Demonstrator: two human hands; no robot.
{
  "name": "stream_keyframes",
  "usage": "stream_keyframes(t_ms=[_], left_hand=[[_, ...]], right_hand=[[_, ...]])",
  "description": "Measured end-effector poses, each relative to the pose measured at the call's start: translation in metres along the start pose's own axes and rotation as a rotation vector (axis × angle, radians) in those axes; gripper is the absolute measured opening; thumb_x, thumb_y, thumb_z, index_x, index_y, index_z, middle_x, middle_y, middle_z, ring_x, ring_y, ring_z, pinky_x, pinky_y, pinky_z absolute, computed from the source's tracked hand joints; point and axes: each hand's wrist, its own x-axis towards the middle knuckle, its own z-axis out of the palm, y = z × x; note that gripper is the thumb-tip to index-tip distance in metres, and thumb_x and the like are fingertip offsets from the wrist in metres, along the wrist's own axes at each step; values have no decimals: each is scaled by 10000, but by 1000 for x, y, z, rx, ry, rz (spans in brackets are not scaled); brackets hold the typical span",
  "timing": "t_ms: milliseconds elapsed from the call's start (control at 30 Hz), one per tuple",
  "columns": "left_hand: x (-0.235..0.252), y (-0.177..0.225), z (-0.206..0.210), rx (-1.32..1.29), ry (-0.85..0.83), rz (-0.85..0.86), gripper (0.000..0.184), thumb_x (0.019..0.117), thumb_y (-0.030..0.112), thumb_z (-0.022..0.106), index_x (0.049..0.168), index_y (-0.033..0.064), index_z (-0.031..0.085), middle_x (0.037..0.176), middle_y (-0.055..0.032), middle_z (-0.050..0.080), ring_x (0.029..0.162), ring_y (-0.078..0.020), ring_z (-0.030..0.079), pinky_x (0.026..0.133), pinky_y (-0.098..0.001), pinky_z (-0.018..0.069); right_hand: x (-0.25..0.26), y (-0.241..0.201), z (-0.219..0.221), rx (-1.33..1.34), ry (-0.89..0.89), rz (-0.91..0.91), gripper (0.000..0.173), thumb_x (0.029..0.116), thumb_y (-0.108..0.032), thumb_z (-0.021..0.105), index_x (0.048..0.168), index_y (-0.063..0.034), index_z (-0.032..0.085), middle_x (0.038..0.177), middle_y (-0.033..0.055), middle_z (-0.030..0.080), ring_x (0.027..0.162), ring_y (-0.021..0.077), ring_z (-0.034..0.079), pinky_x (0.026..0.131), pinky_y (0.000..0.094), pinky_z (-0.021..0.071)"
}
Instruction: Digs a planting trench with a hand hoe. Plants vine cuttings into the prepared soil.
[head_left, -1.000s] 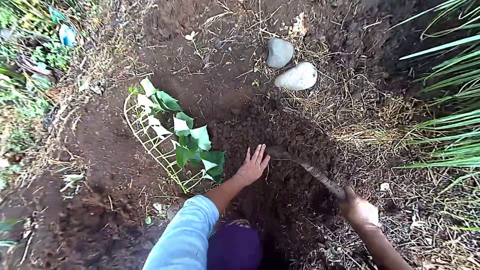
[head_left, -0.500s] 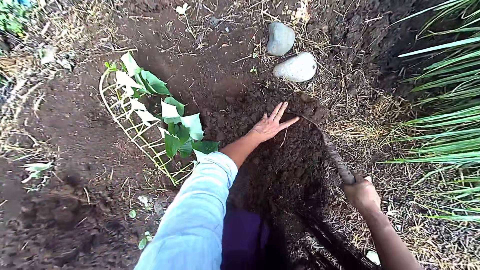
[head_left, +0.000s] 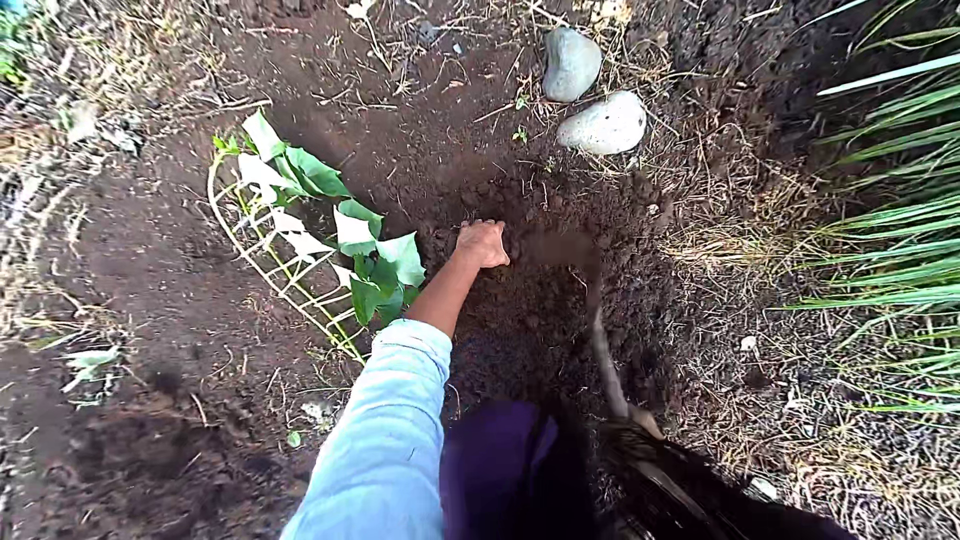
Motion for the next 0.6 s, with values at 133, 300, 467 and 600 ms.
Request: stream_keyframes(t_ms=[133, 300, 467, 600], left_hand=[[-25, -13, 4, 91, -114, 212, 508, 856, 158, 774, 1354, 193, 680, 1462, -65, 601, 1492, -311, 395, 1232, -680, 151], [-35, 8, -14, 118, -241, 174, 482, 902, 207, 704, 1383, 211, 673, 1432, -84, 630, 1457, -331, 448, 1212, -713, 145], [-26, 44, 3, -29, -150, 47, 579, 997, 457, 599, 1356, 3, 612, 1295, -257, 654, 1283, -416, 585, 1133, -654, 347], [-40, 54, 34, 128, -216, 82, 856, 883, 662, 677, 1457, 38, 552, 1339, -230, 649, 1319, -387, 568, 1220, -671, 172]], right_hand=[[-26, -4, -29, -255, -317, 447, 283, 1004, -133, 638, 1214, 56, 636, 1110, 234, 680, 1017, 318, 654, 922, 498, 499], [-14, 24, -97, -295, -105, 290, 313, 861, -32, 760, 1152, 29, 660, 845, 208, 656, 745, 338, 631, 704, 573, 506], [21, 4, -109, -363, -44, 248, 307, 896, -44, 713, 1173, 44, 612, 872, 205, 632, 750, 330, 625, 691, 556, 513], [41, 16, -105, -511, -228, 298, 330, 888, -61, 737, 1171, 49, 607, 991, 246, 651, 913, 389, 649, 818, 607, 511]])
